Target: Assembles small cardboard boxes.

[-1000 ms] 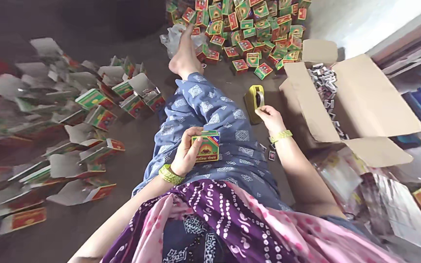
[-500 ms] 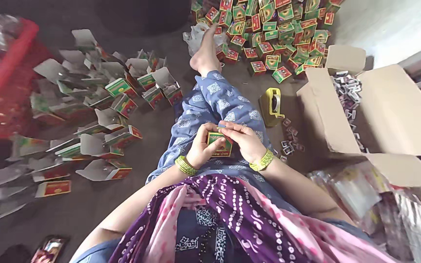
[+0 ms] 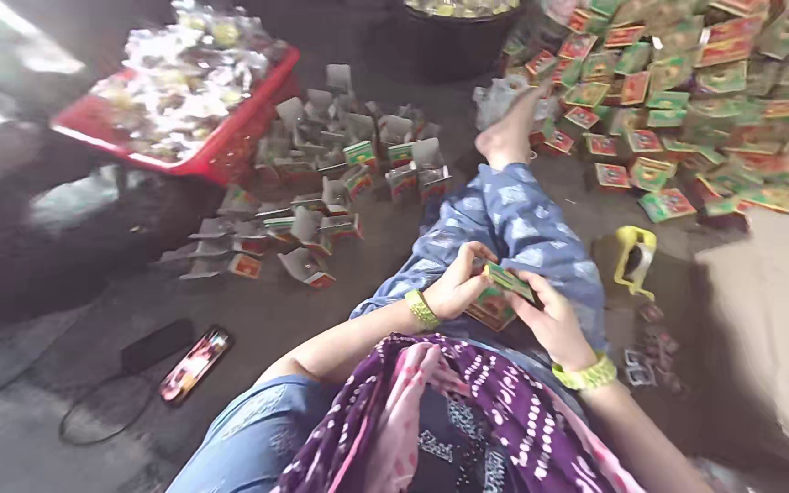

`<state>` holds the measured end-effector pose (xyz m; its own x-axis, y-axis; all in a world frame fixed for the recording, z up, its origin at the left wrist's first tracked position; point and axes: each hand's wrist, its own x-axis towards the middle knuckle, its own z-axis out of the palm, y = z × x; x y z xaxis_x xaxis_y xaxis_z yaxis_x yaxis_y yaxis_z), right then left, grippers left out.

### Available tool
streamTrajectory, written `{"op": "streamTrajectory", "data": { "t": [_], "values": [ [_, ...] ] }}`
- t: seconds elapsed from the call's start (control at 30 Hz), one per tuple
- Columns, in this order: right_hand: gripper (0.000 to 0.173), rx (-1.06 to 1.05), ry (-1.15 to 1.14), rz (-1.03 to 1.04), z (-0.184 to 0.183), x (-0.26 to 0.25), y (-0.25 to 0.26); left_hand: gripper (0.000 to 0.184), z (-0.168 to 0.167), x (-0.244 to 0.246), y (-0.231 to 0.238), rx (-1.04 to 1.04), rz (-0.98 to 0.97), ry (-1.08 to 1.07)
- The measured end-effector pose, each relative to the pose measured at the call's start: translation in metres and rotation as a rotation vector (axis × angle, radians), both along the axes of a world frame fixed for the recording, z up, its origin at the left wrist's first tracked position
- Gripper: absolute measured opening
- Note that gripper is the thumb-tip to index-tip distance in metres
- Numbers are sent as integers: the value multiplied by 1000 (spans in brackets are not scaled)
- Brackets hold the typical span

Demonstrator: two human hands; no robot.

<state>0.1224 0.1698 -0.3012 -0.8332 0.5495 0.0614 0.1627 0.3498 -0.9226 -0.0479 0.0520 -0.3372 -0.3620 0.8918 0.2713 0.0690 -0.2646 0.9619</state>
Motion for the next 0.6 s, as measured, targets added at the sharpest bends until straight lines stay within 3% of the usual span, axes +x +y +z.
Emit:
{"op": "streamTrajectory", "data": {
  "t": [0.1, 0.17, 0.27, 0.43, 0.6],
  "values": [
    [45, -12, -79, -39, -5, 0, -4, 48, 3, -34, -4, -223, 297, -58],
    [48, -49, -120, -55, -1, 0, -3, 45, 7, -68, -17, -432, 564, 150],
    [48, -108, -96, -66, -2, 0, -2, 49, 10, -116, -51, -788, 796, 539],
    [42, -381, -155, -42, 10, -1, 3, 35, 4, -152, -104, -1230, 712, 670],
    [42, -510, -481, 193, 38, -9, 40, 28, -16, -160, -130, -1108, 747, 832]
  ]
}}
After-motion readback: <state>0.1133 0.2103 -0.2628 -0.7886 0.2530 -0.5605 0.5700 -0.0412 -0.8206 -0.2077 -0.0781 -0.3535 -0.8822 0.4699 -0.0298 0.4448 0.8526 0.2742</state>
